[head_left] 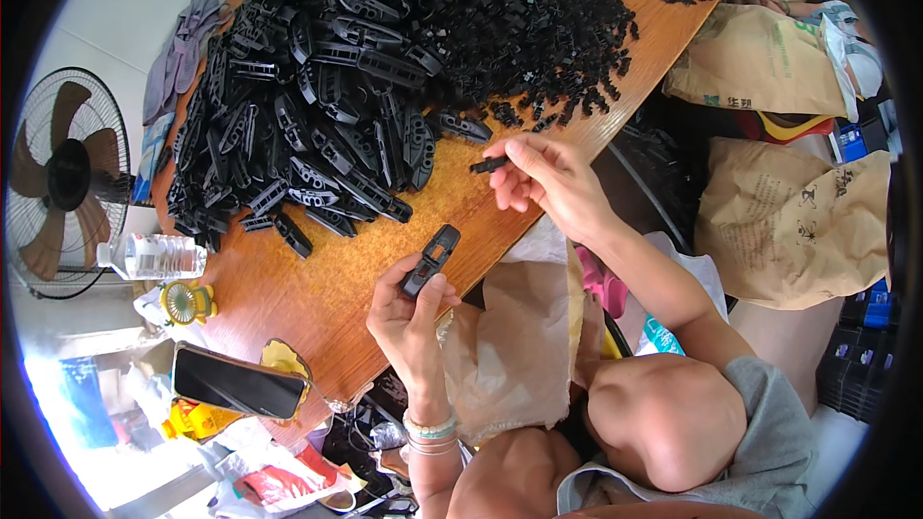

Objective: The recorder is assembling small black plastic components by snapping pieces together at a low table.

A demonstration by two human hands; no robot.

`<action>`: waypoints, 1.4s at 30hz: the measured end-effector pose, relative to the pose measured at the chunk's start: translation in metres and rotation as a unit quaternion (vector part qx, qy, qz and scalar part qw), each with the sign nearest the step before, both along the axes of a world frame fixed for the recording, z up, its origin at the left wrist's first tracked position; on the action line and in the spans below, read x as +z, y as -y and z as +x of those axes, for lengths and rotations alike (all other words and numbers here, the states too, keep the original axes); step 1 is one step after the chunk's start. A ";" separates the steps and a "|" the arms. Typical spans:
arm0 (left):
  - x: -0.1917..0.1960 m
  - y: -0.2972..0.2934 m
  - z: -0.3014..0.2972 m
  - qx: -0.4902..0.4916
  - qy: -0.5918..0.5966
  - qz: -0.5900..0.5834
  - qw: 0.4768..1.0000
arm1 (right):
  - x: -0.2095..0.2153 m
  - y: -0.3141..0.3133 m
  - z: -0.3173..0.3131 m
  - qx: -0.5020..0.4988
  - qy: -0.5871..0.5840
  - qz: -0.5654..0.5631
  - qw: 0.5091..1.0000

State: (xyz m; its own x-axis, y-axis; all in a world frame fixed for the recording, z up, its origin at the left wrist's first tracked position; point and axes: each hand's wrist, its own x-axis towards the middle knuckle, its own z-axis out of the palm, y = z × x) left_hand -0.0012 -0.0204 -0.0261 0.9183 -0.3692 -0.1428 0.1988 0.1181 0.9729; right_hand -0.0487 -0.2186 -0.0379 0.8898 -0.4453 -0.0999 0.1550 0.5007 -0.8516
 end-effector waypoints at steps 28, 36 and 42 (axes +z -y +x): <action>0.012 -0.004 -0.019 -0.031 -0.046 -0.020 0.998 | 0.006 -0.067 -0.021 -0.015 0.048 -0.382 0.923; 0.010 -0.010 -0.014 -0.003 -0.002 -0.001 1.000 | 0.002 -0.063 -0.018 -0.043 0.112 -0.515 0.849; 0.011 -0.013 -0.014 -0.027 0.052 0.046 0.997 | 0.005 -0.062 -0.023 0.082 -0.010 -0.369 0.926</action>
